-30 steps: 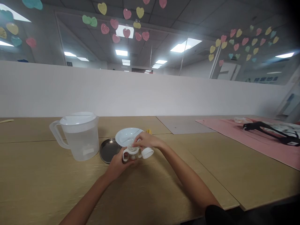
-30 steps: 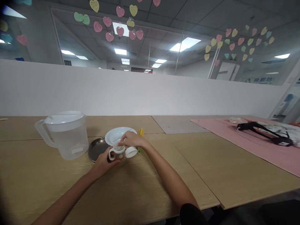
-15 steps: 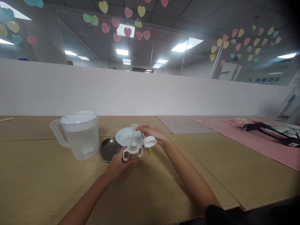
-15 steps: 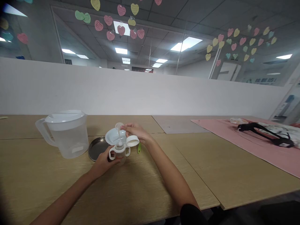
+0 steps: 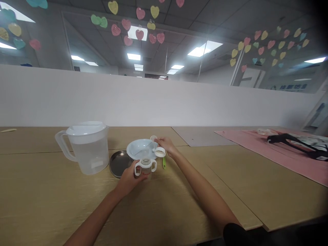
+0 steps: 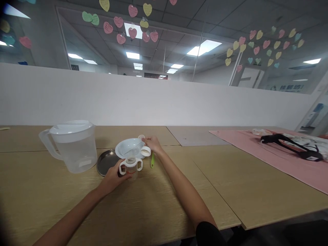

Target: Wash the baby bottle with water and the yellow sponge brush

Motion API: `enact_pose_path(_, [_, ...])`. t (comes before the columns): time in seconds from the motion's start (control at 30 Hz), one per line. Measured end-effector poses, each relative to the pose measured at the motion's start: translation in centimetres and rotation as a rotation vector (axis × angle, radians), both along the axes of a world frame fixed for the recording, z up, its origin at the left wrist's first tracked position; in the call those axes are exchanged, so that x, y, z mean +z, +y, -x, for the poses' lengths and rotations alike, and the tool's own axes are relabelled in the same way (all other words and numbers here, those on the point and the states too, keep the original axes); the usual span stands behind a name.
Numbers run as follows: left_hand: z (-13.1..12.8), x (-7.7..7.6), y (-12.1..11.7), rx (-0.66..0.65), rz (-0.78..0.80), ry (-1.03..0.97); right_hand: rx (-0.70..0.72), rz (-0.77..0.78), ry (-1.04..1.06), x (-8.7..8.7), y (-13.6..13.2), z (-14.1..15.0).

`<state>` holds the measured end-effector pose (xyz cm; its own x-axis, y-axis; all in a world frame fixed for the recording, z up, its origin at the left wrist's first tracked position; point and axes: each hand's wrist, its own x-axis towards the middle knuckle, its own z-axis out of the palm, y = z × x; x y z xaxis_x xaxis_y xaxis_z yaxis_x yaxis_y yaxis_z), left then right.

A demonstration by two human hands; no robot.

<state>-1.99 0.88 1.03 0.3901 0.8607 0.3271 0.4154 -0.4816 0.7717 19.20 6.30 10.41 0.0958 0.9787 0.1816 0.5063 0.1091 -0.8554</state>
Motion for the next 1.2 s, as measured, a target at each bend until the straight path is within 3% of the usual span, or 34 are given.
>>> enact_pose_path(0.13, [0.0, 0.1, -0.1, -0.002, 0.001, 0.004, -0.059, 0.03, -0.152, -1.1, 0.6, -0.4])
enact_pose_path(0.37, [-0.1, 0.3, -0.3, 0.0, 0.041, -0.011, 0.009, 0.089, -0.352, -1.3, -0.1, 0.4])
enact_pose_path(0.57, [-0.2, 0.0, -0.2, 0.033, -0.013, -0.02, -0.034, 0.093, -0.388, -0.5, 0.0, 0.1])
enact_pose_path(0.93, [-0.3, -0.5, 0.0, 0.025, -0.013, -0.023, 0.067, 0.11, -0.323, -0.1, -0.6, -0.5])
enact_pose_path(1.1, [0.0, -0.8, 0.1, 0.079, -0.22, -0.045, 0.047, 0.025, -0.218, 0.7, -0.8, 0.1])
enact_pose_path(1.2, [-0.1, 0.0, -0.2, 0.138, -0.401, -0.096, 0.024, -0.086, -0.145, 1.7, -1.8, 1.6])
